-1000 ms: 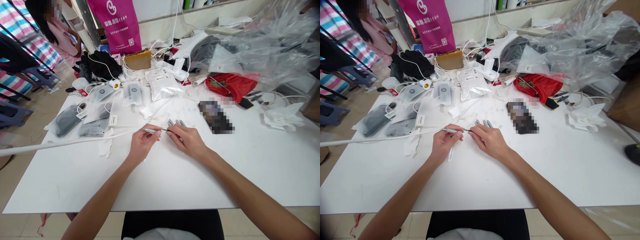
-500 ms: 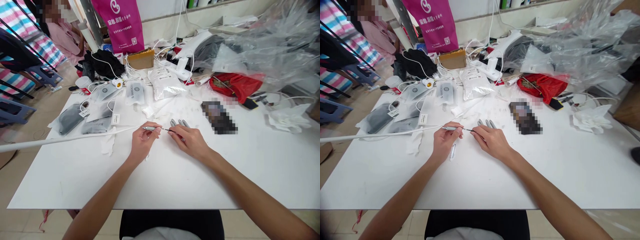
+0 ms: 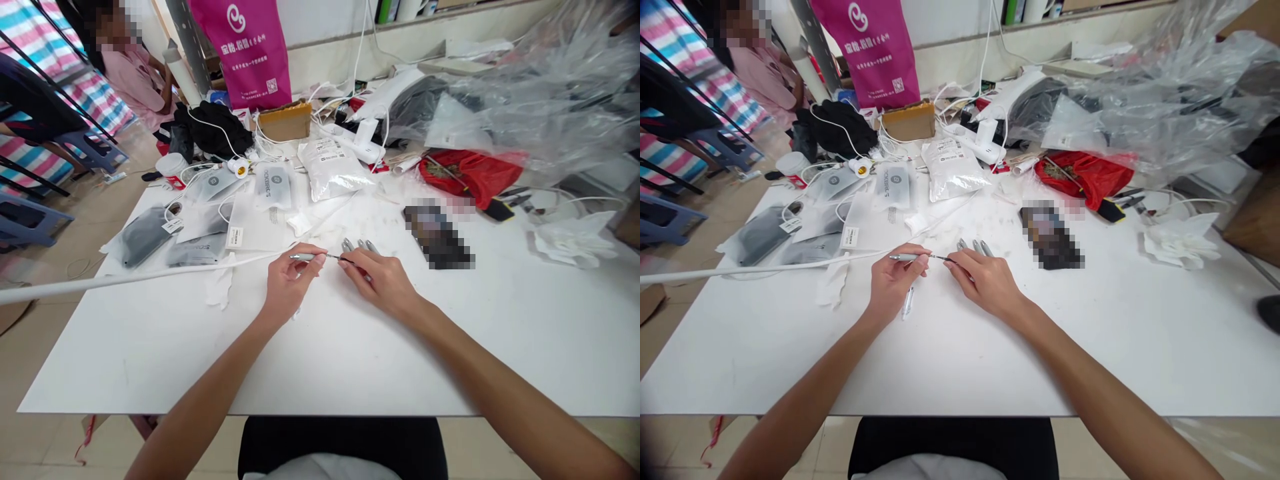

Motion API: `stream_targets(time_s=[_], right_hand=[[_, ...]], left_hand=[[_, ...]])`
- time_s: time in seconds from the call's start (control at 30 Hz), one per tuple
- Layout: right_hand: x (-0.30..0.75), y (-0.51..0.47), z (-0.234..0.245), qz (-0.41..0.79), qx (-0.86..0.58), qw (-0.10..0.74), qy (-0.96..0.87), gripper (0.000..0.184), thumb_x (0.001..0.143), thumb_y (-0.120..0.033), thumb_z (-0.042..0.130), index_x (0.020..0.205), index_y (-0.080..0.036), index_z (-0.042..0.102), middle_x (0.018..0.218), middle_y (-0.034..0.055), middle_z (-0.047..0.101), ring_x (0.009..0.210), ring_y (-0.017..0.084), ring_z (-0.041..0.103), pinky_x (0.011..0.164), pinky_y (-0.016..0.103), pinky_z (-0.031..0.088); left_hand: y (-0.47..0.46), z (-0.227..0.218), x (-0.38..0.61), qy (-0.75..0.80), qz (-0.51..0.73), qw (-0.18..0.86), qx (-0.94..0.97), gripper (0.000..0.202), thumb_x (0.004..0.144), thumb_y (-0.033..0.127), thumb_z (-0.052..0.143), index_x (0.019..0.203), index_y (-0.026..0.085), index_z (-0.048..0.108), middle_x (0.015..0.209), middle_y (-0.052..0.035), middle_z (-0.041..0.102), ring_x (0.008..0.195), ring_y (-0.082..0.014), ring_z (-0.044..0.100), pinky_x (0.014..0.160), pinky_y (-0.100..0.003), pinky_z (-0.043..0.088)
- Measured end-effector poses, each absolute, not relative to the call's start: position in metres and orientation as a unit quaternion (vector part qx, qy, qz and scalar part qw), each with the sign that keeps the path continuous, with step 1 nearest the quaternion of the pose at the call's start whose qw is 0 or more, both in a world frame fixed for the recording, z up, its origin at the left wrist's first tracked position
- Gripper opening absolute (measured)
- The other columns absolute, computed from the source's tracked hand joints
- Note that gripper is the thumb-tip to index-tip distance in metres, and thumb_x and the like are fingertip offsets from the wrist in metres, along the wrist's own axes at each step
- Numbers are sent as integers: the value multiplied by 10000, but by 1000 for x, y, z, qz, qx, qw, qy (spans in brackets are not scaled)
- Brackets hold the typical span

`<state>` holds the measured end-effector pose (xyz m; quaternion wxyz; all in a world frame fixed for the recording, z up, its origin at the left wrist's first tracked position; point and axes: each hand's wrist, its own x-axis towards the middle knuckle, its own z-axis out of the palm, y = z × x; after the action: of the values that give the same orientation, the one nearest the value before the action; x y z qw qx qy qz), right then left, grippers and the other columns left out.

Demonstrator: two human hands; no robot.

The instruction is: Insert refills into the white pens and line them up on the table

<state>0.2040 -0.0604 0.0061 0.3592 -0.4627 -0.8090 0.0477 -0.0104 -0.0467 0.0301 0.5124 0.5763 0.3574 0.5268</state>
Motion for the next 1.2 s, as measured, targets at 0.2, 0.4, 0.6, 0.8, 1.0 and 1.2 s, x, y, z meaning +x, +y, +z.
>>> stream_targets(time_s=[0.2, 0.4, 0.6, 0.8, 1.0, 1.2], right_hand=[[203, -61, 5, 56, -463, 354, -811, 198, 1123, -304, 513, 1054, -218, 678, 861, 32, 739, 623, 136, 586, 555, 294, 348], [205, -60, 4, 45, -466, 347, -812, 191, 1121, -295, 519, 1086, -211, 686, 877, 26, 741, 632, 133, 584, 551, 300, 350], [207, -59, 3, 50, -472, 339, -813, 211, 1127, -307, 502, 1098, -214, 690, 890, 38, 745, 648, 138, 597, 558, 305, 343], [206, -60, 3, 48, -462, 332, -821, 245, 1135, -307, 482, 1094, -216, 706, 834, 22, 705, 621, 129, 561, 552, 298, 329], [208, -59, 4, 25, -462, 318, -827, 277, 1139, -352, 484, 1090, -222, 723, 806, 20, 693, 615, 132, 541, 545, 308, 299], [209, -59, 1, 29, -458, 337, -822, 202, 1122, -297, 525, 1132, -216, 710, 852, 14, 714, 633, 126, 554, 545, 293, 331]], left_hand=[[-47, 29, -12, 386, 481, 487, 618, 124, 965, 336, 797, 1042, 250, 841, 1085, -65, 772, 1065, -194, 708, 828, -283, 560], [-48, 31, -9, 412, 508, 499, 568, 238, 904, 357, 863, 1112, 241, 852, 1116, -67, 818, 1118, -220, 755, 964, -325, 596], [-49, 33, -10, 411, 508, 505, 564, 239, 884, 361, 880, 1088, 238, 859, 1128, -75, 826, 1129, -244, 764, 992, -370, 612], [-49, 29, -10, 409, 474, 500, 599, 200, 899, 349, 865, 1065, 237, 851, 1126, -76, 813, 1123, -237, 751, 938, -347, 615], [-49, 30, -10, 419, 479, 517, 572, 216, 900, 365, 864, 1046, 208, 838, 1083, -79, 817, 1031, -219, 763, 931, -349, 619], [-47, 34, -11, 417, 486, 532, 554, 242, 868, 352, 895, 1070, 225, 854, 1102, -79, 832, 1085, -242, 775, 974, -373, 625]])
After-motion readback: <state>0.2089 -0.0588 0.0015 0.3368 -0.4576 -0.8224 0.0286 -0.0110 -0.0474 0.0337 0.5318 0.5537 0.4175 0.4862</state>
